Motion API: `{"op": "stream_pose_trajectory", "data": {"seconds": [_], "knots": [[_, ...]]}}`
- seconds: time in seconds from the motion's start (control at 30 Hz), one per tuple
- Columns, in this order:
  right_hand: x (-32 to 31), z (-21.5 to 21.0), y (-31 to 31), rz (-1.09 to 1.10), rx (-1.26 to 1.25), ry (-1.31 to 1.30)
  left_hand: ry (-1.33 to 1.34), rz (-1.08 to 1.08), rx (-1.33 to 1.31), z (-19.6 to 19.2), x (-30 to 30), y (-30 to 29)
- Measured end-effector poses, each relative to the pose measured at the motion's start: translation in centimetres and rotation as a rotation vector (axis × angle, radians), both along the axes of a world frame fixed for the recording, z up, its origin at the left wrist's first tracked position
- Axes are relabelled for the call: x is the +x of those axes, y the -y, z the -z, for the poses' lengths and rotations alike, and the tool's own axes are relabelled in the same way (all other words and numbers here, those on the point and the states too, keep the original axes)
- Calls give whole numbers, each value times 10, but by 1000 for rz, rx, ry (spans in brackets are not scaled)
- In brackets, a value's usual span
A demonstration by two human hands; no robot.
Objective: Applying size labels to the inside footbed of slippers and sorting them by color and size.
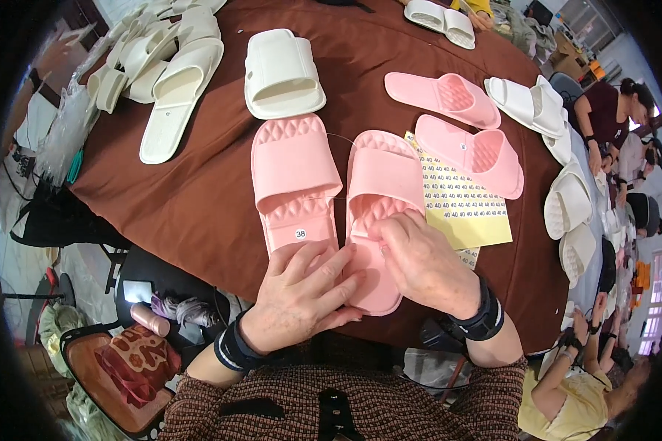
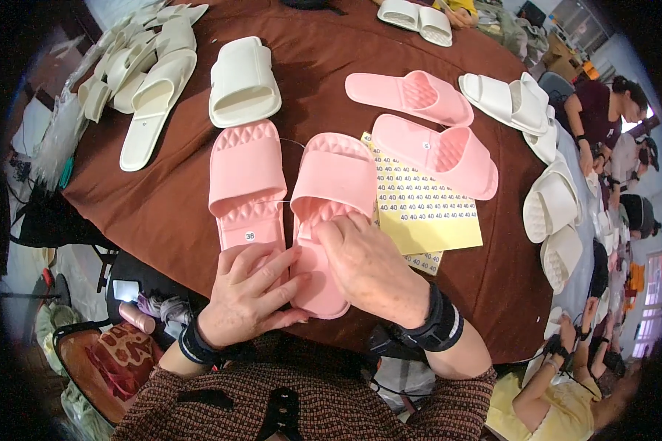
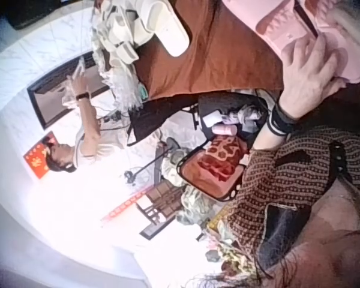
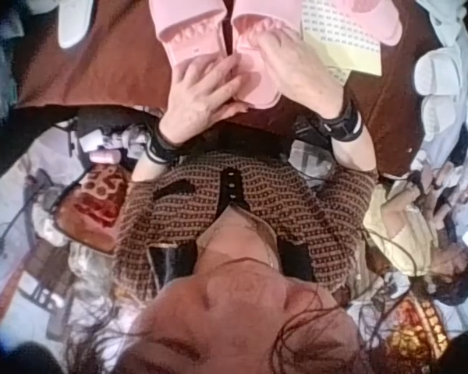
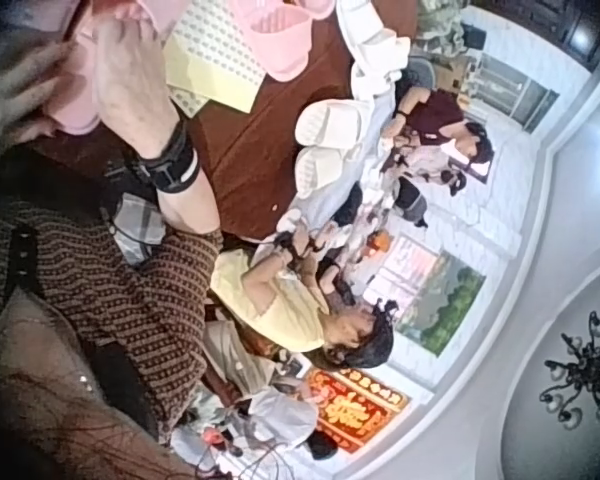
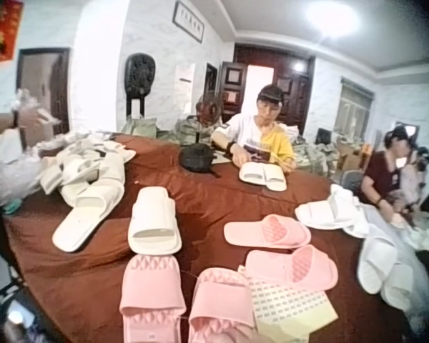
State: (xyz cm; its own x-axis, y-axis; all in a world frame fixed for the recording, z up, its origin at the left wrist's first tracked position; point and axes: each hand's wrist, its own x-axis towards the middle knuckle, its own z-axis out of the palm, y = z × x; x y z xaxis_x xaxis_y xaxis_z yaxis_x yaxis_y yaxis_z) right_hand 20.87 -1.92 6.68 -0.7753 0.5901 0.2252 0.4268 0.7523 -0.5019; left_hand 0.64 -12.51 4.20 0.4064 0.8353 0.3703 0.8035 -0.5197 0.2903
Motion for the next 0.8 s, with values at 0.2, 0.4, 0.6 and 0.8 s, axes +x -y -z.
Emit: {"op": "stream_pose_trajectory", "data": {"seconds": [0.2,0.4,0.6,0.8], "knots": [[6,2,-4,-10,-58,-81,4,-5,-5,0,0,1],[8,-4,-6,2,-102,-64,6,-8,4,1,0,0],[7,-2,-6,1,-121,-51,12,-7,5,2,1,0],[3,-3,-3,-2,-66,-29,15,-10,-5,2,0,0]]}}
